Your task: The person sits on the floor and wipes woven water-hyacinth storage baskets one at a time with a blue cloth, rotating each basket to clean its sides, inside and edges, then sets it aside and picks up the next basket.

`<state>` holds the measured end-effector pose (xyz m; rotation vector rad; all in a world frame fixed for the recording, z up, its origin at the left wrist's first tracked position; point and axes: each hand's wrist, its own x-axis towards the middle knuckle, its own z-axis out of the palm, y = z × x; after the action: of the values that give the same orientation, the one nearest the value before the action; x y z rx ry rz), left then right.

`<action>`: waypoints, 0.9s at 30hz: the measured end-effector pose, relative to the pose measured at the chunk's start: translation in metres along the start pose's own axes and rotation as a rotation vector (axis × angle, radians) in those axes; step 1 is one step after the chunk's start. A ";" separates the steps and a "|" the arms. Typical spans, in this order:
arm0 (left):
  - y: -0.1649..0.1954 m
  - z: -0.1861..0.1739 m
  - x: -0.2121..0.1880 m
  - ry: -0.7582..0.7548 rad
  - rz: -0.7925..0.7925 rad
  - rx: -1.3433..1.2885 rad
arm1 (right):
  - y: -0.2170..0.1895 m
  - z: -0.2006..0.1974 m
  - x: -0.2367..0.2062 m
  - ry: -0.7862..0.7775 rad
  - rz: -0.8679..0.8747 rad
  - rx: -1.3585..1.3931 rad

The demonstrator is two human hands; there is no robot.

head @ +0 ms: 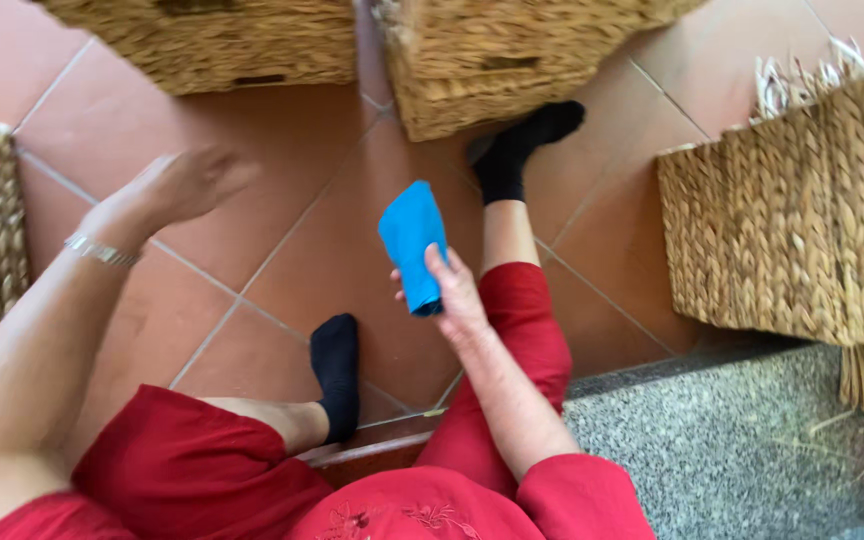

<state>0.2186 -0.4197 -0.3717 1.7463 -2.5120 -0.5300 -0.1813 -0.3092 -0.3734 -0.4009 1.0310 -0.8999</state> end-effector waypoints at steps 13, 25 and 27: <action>0.296 0.000 0.237 0.135 -0.272 -1.888 | -0.038 -0.081 -0.001 0.215 -0.167 0.429; 0.344 0.030 0.287 0.624 -0.278 -2.526 | -0.059 -0.094 -0.009 0.240 -0.262 0.533; 0.344 0.029 0.293 0.639 -0.264 -2.472 | -0.058 -0.097 -0.006 0.256 -0.260 0.553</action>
<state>-0.2060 -0.5741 -0.3443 0.5856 -0.0259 -1.4761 -0.2926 -0.3278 -0.3782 0.0522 0.9231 -1.4487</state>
